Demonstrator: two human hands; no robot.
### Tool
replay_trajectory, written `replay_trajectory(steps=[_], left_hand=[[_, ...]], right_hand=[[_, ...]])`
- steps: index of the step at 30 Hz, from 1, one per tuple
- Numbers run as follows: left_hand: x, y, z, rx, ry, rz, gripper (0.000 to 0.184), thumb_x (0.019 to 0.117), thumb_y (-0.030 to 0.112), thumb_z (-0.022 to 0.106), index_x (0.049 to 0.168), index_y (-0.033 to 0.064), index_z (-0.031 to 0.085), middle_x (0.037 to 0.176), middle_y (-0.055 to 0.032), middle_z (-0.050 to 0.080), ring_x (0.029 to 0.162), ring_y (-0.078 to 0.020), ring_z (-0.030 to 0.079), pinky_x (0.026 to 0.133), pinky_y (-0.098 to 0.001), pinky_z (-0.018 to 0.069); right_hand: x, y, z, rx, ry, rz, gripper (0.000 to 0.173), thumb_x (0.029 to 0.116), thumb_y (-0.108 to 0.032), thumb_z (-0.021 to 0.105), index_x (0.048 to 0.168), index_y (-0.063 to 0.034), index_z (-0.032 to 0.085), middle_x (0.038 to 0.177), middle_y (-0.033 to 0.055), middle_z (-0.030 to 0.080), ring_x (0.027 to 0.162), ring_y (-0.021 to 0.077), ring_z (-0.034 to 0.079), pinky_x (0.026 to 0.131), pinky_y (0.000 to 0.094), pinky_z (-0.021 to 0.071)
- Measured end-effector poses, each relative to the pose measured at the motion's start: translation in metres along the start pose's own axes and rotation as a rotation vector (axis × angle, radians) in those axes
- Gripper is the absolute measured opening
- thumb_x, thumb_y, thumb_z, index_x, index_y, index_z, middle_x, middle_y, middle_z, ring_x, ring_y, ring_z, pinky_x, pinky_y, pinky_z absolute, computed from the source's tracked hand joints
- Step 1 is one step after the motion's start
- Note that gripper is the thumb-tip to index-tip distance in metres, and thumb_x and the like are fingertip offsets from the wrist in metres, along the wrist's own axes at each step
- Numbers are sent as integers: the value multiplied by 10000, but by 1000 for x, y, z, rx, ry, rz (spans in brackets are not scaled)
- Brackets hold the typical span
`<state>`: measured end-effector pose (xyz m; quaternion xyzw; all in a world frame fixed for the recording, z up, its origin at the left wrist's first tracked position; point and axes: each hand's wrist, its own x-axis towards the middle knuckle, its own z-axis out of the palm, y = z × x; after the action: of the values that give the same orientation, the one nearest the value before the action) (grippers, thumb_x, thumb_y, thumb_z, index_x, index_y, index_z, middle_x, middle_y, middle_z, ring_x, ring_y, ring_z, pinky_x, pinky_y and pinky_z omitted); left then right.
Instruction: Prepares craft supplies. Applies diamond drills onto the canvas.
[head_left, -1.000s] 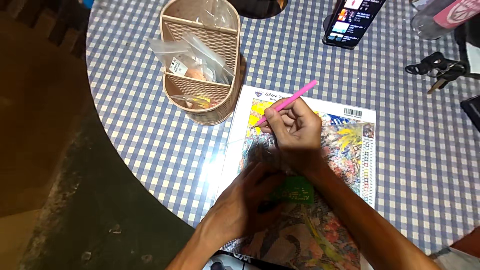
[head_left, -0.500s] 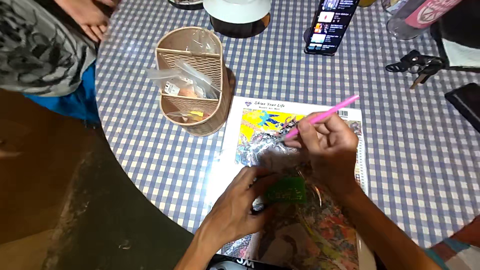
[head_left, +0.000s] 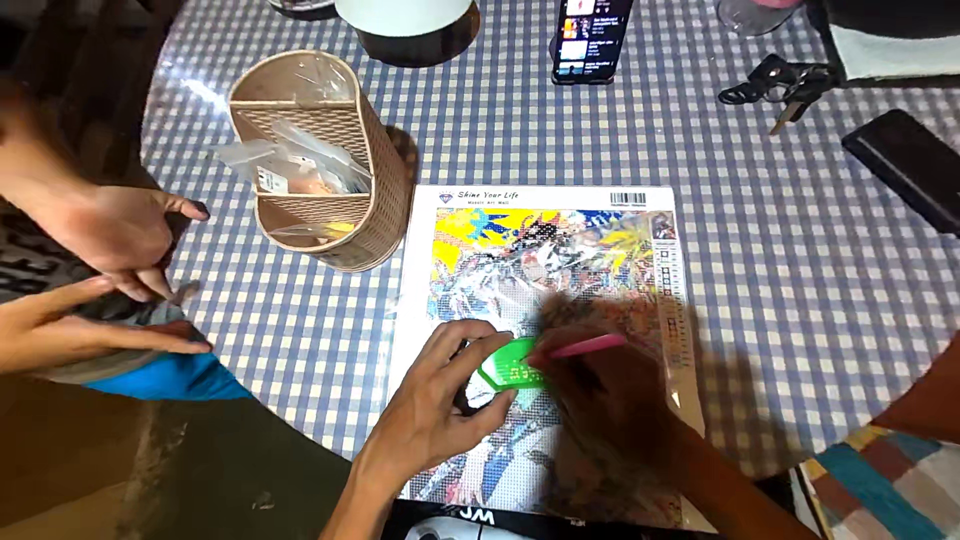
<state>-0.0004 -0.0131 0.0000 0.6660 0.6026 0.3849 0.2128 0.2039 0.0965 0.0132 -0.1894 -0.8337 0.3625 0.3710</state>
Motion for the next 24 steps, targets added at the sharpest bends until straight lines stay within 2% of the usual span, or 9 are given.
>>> replay_trajectory(steps=[3, 13, 24], left_hand=[[0, 0, -1, 0, -7, -13, 491, 902, 397, 744, 1310, 129, 697, 1243, -57, 646, 1141, -108, 588, 947, -240, 510], [0, 0, 0, 0, -10, -15, 494, 897, 396, 749, 1304, 121, 699, 1233, -53, 648, 1120, -98, 591, 930, -234, 512], [0, 0, 1, 10, 2, -5, 481, 903, 397, 742, 1294, 121, 705, 1214, -51, 649, 1101, -91, 588, 919, -226, 506]], right_hand=[[0, 1, 1, -43, -11, -26, 200, 1062, -198, 583, 1056, -11, 654, 949, 86, 716, 836, 45, 672, 756, 157, 548], [-3, 3, 3, -97, -2, -48, 213, 1058, -214, 591, 1057, -19, 675, 916, 88, 720, 798, 66, 672, 712, 168, 542], [-3, 3, 5, -131, 2, -111, 193, 1057, -186, 591, 1047, -11, 671, 928, 106, 721, 842, 99, 690, 745, 185, 553]])
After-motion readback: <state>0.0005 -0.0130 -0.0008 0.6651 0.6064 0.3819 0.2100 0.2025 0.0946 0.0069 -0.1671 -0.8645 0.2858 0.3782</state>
